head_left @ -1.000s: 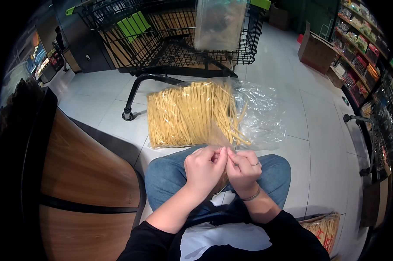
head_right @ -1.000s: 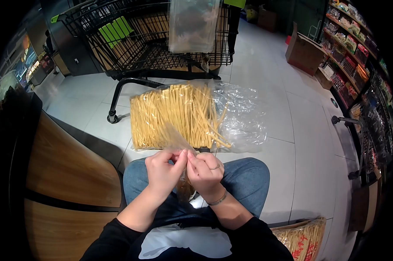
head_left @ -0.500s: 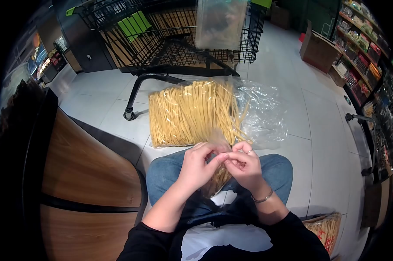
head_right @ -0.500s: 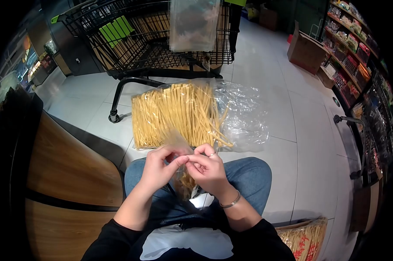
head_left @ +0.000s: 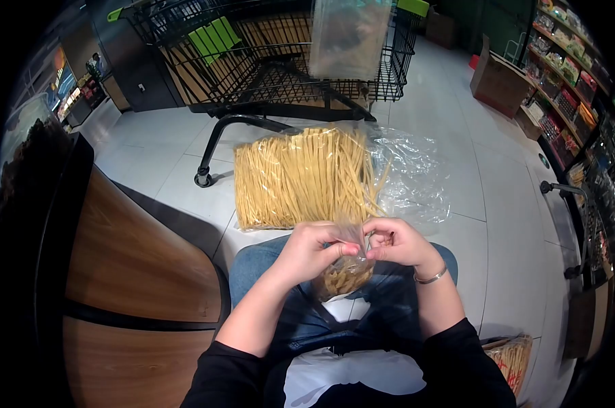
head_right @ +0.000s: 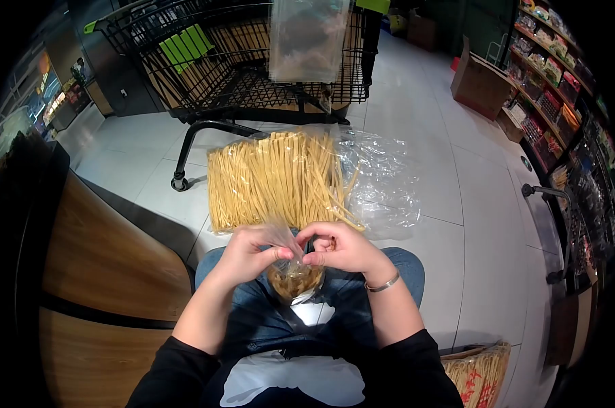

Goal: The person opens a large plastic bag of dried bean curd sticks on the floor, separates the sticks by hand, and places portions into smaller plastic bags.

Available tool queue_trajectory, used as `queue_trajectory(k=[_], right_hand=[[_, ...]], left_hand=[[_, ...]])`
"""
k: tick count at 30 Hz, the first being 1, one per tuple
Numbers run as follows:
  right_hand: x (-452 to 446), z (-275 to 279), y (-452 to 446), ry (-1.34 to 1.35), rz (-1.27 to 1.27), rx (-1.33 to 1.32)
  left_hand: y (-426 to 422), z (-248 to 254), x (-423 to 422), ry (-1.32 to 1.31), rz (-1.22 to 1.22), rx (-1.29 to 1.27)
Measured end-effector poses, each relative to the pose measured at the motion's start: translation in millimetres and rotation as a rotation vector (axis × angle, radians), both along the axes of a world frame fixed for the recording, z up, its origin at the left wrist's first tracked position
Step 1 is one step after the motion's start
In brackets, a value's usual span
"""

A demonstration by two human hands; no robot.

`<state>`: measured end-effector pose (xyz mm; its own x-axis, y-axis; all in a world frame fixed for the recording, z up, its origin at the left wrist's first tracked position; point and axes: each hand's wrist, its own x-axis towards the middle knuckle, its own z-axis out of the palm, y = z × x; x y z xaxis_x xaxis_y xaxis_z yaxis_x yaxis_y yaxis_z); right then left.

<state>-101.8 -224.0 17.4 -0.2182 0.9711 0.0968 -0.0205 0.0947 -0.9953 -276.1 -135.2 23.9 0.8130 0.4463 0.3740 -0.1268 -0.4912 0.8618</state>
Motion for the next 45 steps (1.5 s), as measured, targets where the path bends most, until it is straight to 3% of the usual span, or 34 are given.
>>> queue_trajectory(k=[2,4,8,11,13,19,23,26,28,32,34,35,38,41,45], right_hand=[[-3.4,-4.3,0.3,0.075,-0.025,0.0],[-7.8,-10.9,2.7,0.207,0.025,-0.048],[-14.2,-32.1,7.8,0.223,-0.024,0.057],[-18.3,-38.4,7.3,0.216,-0.236,0.134],[-19.0,-38.2,7.0,0.207,-0.295,0.064],[-31.9,-34.7,7.9,0.364,-0.359,0.105],[-31.5,-36.3,4.5,0.271,-0.409,0.181],[-23.4,-26.4,2.3,0.504,-0.338,-0.033],[-11.5,-24.1,1.1,0.702,0.032,-0.262],[-17.7,-30.6,0.1,0.675,-0.12,-0.126],[-21.1,-37.6,2.3,0.454,-0.495,0.06],[-25.2,-40.2,3.5,0.454,-0.493,0.059],[-39.4,-31.1,6.1,-0.323,-0.939,0.549],[-50.4,-26.3,7.3,-0.439,-1.097,0.597],[-66.5,-21.1,1.8,-0.619,-1.032,0.734]], left_hand=[[-1.4,2.9,-0.5,0.006,0.015,0.006],[-1.5,3.0,-0.5,-0.117,0.063,0.232],[-5.1,-3.0,0.3,-0.122,0.176,0.23],[-9.3,-4.8,-1.1,0.073,0.401,0.259],[-9.0,-11.5,0.7,-0.002,0.458,0.116],[-7.1,-20.2,2.6,-0.01,0.463,0.033],[-9.8,-16.0,-0.7,0.006,0.486,0.03],[-5.2,-14.8,-7.7,-0.027,0.374,0.017],[1.5,-16.9,-9.5,-0.025,0.18,-0.014],[-2.3,-14.4,-10.8,0.091,0.249,-0.018],[-5.6,-22.0,-6.9,-0.036,0.391,0.065],[-9.0,-22.8,-5.0,-0.036,0.393,0.064],[-17.7,-26.1,1.1,-0.145,0.552,0.177],[-23.7,-24.8,4.4,-0.167,0.615,0.215],[-30.9,-27.7,8.9,-0.166,0.696,0.164]])
